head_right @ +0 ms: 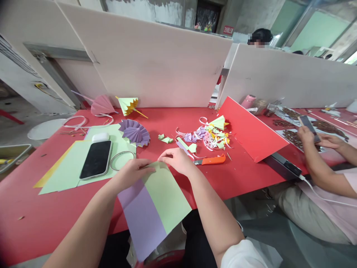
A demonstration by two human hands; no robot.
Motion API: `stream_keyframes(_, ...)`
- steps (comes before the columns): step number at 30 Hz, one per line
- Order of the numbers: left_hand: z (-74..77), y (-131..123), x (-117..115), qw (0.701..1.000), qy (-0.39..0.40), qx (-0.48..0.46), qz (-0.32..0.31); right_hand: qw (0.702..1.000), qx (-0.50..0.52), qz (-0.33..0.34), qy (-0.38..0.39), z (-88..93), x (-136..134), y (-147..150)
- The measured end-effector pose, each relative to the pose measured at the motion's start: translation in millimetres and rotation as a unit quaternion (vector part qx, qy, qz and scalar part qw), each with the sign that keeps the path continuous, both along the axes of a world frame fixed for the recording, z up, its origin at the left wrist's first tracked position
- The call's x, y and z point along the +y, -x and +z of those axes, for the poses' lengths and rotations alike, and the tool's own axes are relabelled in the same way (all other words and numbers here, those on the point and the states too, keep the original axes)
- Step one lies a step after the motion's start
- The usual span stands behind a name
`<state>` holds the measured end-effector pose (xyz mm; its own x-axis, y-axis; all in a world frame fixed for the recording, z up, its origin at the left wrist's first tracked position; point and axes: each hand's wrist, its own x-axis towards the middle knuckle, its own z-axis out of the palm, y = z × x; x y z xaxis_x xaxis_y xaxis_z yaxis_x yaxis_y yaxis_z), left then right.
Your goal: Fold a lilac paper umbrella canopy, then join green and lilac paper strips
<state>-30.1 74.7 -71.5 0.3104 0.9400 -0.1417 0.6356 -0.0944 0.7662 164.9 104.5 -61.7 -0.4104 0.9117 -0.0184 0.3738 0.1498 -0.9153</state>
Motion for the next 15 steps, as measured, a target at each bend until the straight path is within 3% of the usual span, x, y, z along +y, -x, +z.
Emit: stream_keyframes(15,-2.1,-2.4,-0.2,1.0,-0.001,-0.008,-0.001,0.999,-0.013,-0.019,-0.042,4.3,-4.4,3.3)
